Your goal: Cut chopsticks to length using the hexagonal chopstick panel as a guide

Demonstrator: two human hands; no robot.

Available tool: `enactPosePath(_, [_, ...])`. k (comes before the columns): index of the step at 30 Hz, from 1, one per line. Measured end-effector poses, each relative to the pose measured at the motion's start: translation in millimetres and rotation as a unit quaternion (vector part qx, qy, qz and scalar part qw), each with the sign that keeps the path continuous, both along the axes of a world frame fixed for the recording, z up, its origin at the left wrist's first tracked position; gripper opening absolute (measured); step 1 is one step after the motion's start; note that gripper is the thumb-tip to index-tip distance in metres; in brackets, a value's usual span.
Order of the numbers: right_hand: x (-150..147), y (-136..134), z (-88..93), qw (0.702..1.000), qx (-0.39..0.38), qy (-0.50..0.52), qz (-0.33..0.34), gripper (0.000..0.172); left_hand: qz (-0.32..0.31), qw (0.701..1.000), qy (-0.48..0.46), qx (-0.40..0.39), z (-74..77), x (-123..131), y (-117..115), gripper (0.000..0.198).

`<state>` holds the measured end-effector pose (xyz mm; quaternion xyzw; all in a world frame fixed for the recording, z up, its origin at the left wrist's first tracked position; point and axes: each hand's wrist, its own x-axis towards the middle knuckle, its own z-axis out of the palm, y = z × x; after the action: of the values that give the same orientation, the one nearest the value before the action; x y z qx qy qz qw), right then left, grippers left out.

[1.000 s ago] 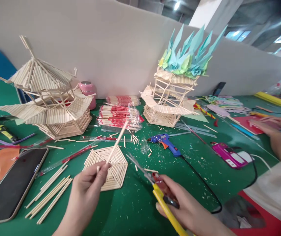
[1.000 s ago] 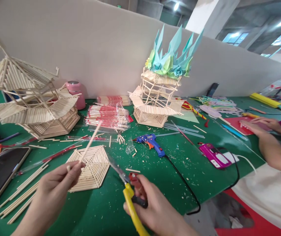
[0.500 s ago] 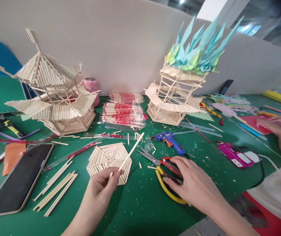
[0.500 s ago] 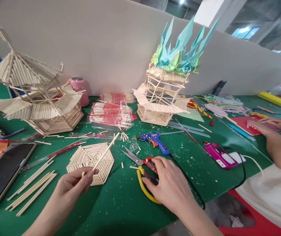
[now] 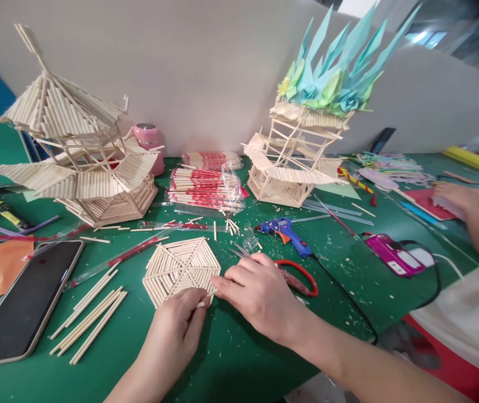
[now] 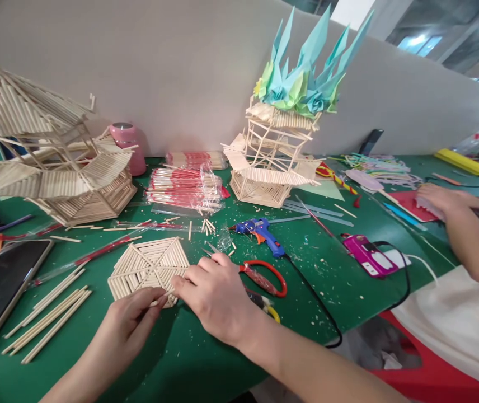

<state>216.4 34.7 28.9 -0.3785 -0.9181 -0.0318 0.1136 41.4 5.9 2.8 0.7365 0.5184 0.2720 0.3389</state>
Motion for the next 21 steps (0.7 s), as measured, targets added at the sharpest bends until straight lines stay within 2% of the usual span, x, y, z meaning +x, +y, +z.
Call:
enactPosePath(9, [-11, 1, -12.9, 0.998, 0.016, 0.051, -0.03, 0.01, 0.049, 0.999, 0.008, 0.014, -1.6, -4, 2, 0.022])
enactPosePath(21, [-17, -4, -21.4, 0.995, 0.011, 0.07, -0.068, 0.006, 0.073, 0.997, 0.008, 0.038, -0.9, -5, 1, 0.022])
